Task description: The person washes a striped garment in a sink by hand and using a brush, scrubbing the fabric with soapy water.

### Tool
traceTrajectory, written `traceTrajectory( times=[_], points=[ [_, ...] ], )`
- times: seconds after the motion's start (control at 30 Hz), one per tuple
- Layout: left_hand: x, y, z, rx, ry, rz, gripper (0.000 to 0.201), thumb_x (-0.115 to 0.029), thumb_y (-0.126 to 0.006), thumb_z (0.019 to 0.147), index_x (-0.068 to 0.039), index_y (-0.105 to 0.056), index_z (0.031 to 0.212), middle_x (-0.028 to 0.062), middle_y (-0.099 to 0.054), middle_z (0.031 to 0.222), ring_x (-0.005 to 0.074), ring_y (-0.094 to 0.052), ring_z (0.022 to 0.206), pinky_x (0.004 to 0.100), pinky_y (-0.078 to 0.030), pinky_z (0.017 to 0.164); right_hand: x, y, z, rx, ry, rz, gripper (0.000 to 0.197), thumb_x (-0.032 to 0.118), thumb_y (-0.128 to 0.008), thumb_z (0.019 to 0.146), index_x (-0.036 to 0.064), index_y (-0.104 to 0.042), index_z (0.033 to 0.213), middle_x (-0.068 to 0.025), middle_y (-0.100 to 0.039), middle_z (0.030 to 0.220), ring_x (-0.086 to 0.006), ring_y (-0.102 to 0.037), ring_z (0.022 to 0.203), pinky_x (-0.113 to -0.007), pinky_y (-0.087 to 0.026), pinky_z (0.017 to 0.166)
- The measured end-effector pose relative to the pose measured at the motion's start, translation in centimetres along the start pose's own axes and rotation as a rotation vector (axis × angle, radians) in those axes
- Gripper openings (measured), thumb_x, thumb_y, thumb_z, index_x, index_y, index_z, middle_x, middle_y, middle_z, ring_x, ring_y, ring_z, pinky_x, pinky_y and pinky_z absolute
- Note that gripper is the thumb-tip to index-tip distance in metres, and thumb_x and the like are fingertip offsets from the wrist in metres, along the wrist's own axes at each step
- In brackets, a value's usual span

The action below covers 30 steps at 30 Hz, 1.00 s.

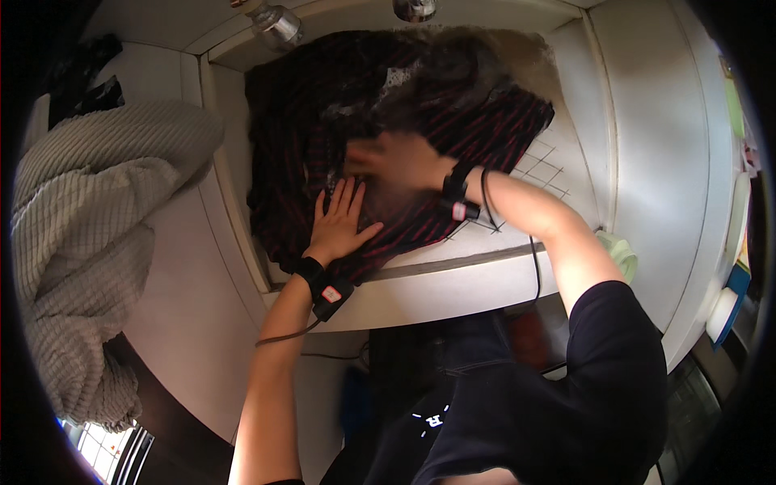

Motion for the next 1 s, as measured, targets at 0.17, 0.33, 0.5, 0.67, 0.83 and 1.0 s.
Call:
traceTrajectory(
  times=[0.17,0.33,0.5,0.67,0.83,1.0],
  points=[
    [-0.6,0.1,-0.2,0.015,-0.029,-0.059,0.09,-0.068,-0.044,0.091,-0.012,-0.017,0.157,0.0106,-0.01,0.164,0.0247,-0.007,0.152,0.0531,-0.002,0.119,-15.8,3.0,-3.1,-0.013,-0.23,-0.449,0.053,0.022,-0.039,0.099,0.0448,-0.037,0.147,-0.011,-0.051,0.141,-0.0372,-0.061,0.112,-0.05,-0.053,0.088],
    [-0.5,0.2,-0.1,0.052,-0.004,-0.07,0.089,-0.067,-0.045,0.092,-0.014,-0.017,0.157,0.0097,-0.01,0.164,0.0246,-0.006,0.152,0.0539,-0.001,0.119,-25.8,4.6,-8.2,0.147,-1.019,-0.245,0.06,0.033,-0.045,0.098,0.0414,-0.023,0.153,-0.0239,-0.051,0.132,-0.0472,-0.058,0.109,-0.055,-0.052,0.084],
    [-0.5,0.4,-0.1,0.033,-0.006,-0.091,0.089,-0.07,-0.041,0.09,-0.014,-0.021,0.156,0.0095,-0.011,0.164,0.0237,-0.005,0.152,0.0547,-0.001,0.118,-11.6,4.1,-1.4,-0.125,-0.609,0.115,0.037,0.033,-0.046,0.097,0.0243,-0.054,0.132,-0.0291,-0.057,0.116,-0.0457,-0.064,0.096,-0.054,-0.055,0.075],
    [-0.7,0.4,0.1,0.027,-0.033,-0.067,0.088,-0.067,-0.044,0.091,-0.014,-0.019,0.157,0.0096,-0.011,0.164,0.0248,-0.006,0.152,0.0552,-0.001,0.118,1.8,0.1,0.7,0.089,0.02,0.095,0.055,0.028,-0.05,0.093,0.0299,-0.041,0.147,-0.0309,-0.06,0.111,-0.0449,-0.065,0.095,-0.053,-0.055,0.075],
    [-0.8,0.3,0.2,0.02,-0.039,-0.07,0.088,-0.067,-0.045,0.091,-0.014,-0.019,0.157,0.009,-0.012,0.164,0.0245,-0.007,0.152,0.0562,-0.002,0.118,-15.2,3.1,-2.1,0.06,-0.426,-0.175,0.044,0.034,-0.04,0.1,0.038,-0.045,0.143,-0.0242,-0.055,0.128,-0.0412,-0.061,0.11,-0.049,-0.053,0.086],
    [-1.1,0.5,0.0,0.02,-0.048,-0.069,0.088,-0.066,-0.048,0.091,-0.017,-0.017,0.157,0.0071,-0.011,0.165,0.0244,-0.008,0.152,0.0568,-0.003,0.118,-28.5,3.2,-9.3,0.228,-0.902,-0.3,0.058,0.038,-0.048,0.099,0.0356,-0.028,0.153,-0.0246,-0.048,0.138,-0.0463,-0.053,0.119,-0.054,-0.046,0.096]
  ],
)
Point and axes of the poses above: each hand's wrist, its own z-axis towards the middle knuckle, its own y-axis out of the back of the hand, x = y × z, the point moved 10 cm from there along z, towards the middle knuckle
